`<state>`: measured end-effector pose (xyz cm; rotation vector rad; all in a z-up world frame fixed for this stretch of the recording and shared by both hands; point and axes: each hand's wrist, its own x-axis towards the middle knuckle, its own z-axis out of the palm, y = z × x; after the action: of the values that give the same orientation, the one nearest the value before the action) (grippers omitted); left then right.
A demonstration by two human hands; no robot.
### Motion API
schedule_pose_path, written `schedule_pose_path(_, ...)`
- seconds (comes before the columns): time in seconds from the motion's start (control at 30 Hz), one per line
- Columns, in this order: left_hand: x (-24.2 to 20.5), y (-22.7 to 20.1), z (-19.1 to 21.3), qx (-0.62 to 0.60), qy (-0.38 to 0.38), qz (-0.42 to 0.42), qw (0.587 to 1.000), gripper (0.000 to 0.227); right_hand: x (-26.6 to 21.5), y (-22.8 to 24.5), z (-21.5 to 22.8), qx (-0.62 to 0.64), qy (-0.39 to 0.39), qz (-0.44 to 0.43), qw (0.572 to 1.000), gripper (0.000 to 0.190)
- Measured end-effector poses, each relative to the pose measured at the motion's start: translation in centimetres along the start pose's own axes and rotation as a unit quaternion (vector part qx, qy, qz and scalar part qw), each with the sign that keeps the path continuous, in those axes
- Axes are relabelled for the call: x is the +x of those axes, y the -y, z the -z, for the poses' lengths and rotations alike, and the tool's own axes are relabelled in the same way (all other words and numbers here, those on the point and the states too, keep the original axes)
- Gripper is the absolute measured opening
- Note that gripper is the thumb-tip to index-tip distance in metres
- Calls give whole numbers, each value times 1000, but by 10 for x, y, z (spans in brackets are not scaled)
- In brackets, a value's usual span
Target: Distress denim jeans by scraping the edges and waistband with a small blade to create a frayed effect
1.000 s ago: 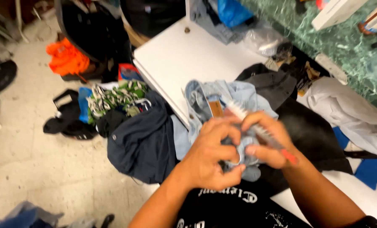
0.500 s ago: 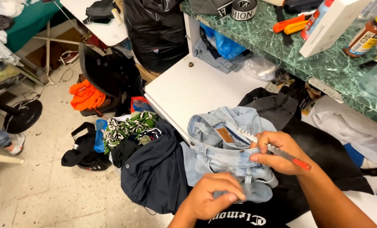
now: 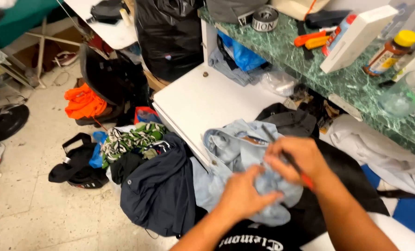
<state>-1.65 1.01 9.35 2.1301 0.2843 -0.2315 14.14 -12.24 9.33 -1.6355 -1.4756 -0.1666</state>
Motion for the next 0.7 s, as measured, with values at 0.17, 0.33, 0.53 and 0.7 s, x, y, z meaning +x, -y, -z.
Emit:
schedule_pose_path(0.17,11,48,41,94,-137,-108,980,70,12,-8,28,-83,17,-169,982,17)
schedule_pose_path(0.33,1,96,60,54,-147,-88,984,49,-3,-24,39,-24,12,-202,979,21)
schedule_pose_path(0.53,15,90,30,27,-287,-210,934,34,-9,-21,17,178,13,-221,959,24)
schedule_pose_path(0.7,36,47,-21,-51,-299,-383,872,39,-6,-16,-22,304,-46,-232,923,29)
